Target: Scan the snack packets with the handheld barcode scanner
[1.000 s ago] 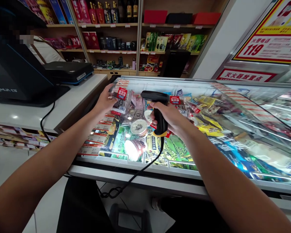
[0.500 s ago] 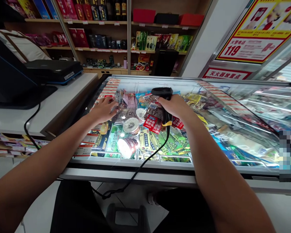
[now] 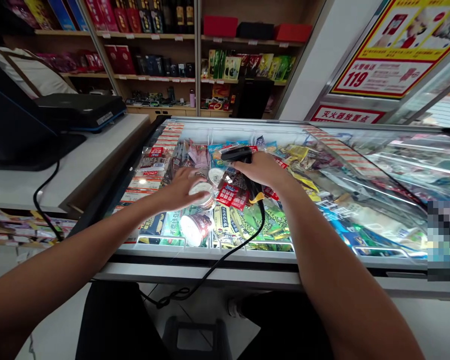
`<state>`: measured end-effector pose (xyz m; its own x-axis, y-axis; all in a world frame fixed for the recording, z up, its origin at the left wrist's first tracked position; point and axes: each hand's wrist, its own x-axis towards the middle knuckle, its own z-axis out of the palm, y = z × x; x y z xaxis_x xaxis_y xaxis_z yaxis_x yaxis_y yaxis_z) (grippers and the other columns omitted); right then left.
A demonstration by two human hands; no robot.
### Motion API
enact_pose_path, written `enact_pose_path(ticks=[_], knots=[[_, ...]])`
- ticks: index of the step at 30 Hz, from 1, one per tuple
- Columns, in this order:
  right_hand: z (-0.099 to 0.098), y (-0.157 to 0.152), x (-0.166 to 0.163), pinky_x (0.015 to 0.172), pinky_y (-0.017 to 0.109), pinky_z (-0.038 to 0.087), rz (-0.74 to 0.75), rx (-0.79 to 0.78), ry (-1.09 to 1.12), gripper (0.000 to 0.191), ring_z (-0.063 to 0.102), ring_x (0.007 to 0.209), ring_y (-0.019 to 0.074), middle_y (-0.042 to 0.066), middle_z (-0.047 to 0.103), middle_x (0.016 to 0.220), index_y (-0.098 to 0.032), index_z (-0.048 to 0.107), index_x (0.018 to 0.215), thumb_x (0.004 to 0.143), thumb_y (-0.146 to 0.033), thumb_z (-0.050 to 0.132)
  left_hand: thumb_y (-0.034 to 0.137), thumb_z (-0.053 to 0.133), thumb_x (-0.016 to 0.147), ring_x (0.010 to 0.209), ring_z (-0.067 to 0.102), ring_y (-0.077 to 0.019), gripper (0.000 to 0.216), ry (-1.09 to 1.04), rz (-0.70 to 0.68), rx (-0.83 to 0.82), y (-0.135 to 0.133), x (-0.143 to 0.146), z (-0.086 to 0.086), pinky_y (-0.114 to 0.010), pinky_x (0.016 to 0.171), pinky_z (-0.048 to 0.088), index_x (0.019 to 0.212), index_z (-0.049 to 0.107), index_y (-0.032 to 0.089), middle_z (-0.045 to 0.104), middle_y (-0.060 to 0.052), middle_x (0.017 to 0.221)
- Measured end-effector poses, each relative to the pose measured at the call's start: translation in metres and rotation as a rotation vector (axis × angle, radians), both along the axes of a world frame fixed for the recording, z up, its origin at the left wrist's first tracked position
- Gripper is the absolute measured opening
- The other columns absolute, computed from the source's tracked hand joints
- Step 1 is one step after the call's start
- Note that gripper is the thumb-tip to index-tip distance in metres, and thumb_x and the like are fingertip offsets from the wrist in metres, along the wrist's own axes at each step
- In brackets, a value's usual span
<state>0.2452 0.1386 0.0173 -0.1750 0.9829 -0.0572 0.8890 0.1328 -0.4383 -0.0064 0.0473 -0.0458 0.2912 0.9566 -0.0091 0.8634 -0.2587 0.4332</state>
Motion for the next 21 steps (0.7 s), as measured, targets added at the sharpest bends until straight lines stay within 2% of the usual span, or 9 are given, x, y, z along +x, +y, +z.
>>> enact_pose_path(ticks=[2, 4, 7, 11, 13, 15, 18, 19, 21], knots=[[0.000, -0.001, -0.001, 0.057, 0.037, 0.045, 0.016, -0.001, 0.020, 0.042, 0.067, 0.067, 0.0253, 0.011, 0.075, 0.083, -0.020, 0.079, 0.099, 0.087, -0.061, 0.076, 0.076, 0.054, 0.098, 0.171, 0.005, -0.0425, 0.078, -0.024, -0.074, 0.008, -0.006, 0.014, -0.006, -0.069, 0.133, 0.026, 0.156, 0.054, 0.024, 0.025, -0.018, 0.180], [0.000, -0.002, -0.001, 0.056, 0.036, 0.044, 0.039, -0.023, 0.052, 0.041, 0.066, 0.066, 0.0242, 0.009, 0.075, 0.081, -0.021, 0.079, 0.098, 0.084, -0.059, 0.080, 0.069, 0.066, 0.095, 0.169, 0.013, -0.0408, 0.079, -0.034, -0.101, 0.054, -0.008, 0.022, -0.011, -0.063, 0.134, 0.027, 0.153, 0.052, 0.018, 0.030, -0.022, 0.176], [-0.001, -0.003, -0.001, 0.055, 0.034, 0.044, 0.091, -0.056, 0.172, 0.040, 0.063, 0.066, 0.0225, 0.007, 0.072, 0.076, -0.021, 0.078, 0.093, 0.080, -0.058, 0.086, 0.050, 0.074, 0.094, 0.164, 0.025, -0.0390, 0.057, -0.114, -0.032, 0.057, -0.005, 0.022, -0.013, -0.061, 0.131, 0.033, 0.139, 0.058, 0.018, 0.039, -0.020, 0.170], [-0.004, -0.005, -0.001, 0.055, 0.032, 0.043, 0.130, -0.055, 0.370, 0.039, 0.062, 0.067, 0.0212, 0.005, 0.070, 0.075, -0.021, 0.078, 0.090, 0.074, -0.054, 0.092, 0.033, 0.077, 0.091, 0.160, 0.034, -0.0386, 0.026, -0.270, 0.069, -0.027, 0.002, 0.014, -0.005, -0.063, 0.131, 0.030, 0.111, 0.067, 0.020, 0.052, -0.016, 0.162], [-0.006, -0.006, -0.004, 0.055, 0.032, 0.044, 0.096, -0.081, 0.502, 0.036, 0.062, 0.068, 0.0213, 0.006, 0.071, 0.077, -0.021, 0.078, 0.092, 0.071, -0.046, 0.094, 0.031, 0.076, 0.093, 0.151, 0.047, -0.0379, 0.020, -0.437, 0.093, -0.089, 0.006, 0.007, 0.001, -0.063, 0.128, 0.036, 0.107, 0.068, 0.019, 0.061, -0.016, 0.151], [-0.009, -0.005, -0.009, 0.054, 0.032, 0.047, 0.010, -0.120, 0.710, 0.032, 0.063, 0.069, 0.0213, 0.006, 0.071, 0.078, -0.021, 0.078, 0.092, 0.070, -0.037, 0.094, 0.031, 0.071, 0.096, 0.134, 0.064, -0.0340, 0.017, -0.745, 0.135, -0.157, 0.011, -0.001, 0.007, -0.059, 0.120, 0.047, 0.108, 0.069, 0.019, 0.070, -0.017, 0.138], [-0.015, -0.001, -0.020, 0.058, 0.032, 0.054, -0.109, -0.186, 1.115, 0.027, 0.065, 0.072, 0.0205, 0.003, 0.072, 0.081, -0.023, 0.074, 0.093, 0.071, -0.026, 0.089, 0.047, 0.067, 0.100, 0.114, 0.076, -0.0301, 0.035, -1.209, 0.044, -0.274, 0.014, -0.015, 0.015, -0.053, 0.108, 0.059, 0.121, 0.068, 0.019, 0.074, -0.018, 0.132], [-0.018, -0.001, -0.025, 0.061, 0.032, 0.057, -0.138, -0.215, 1.239, 0.024, 0.066, 0.073, 0.0199, 0.002, 0.071, 0.081, -0.024, 0.072, 0.092, 0.073, -0.025, 0.086, 0.053, 0.069, 0.098, 0.114, 0.076, -0.0310, 0.047, -1.257, -0.038, -0.304, 0.013, -0.018, 0.016, -0.053, 0.106, 0.060, 0.131, 0.065, 0.021, 0.073, -0.019, 0.138], [-0.022, -0.002, -0.035, 0.068, 0.033, 0.062, -0.191, -0.288, 1.436, 0.019, 0.069, 0.076, 0.0190, -0.001, 0.071, 0.082, -0.025, 0.067, 0.092, 0.078, -0.024, 0.080, 0.056, 0.081, 0.089, 0.127, 0.073, -0.0359, 0.076, -1.152, -0.186, -0.330, 0.011, -0.019, 0.014, -0.055, 0.106, 0.060, 0.153, 0.052, 0.028, 0.060, -0.020, 0.158]])
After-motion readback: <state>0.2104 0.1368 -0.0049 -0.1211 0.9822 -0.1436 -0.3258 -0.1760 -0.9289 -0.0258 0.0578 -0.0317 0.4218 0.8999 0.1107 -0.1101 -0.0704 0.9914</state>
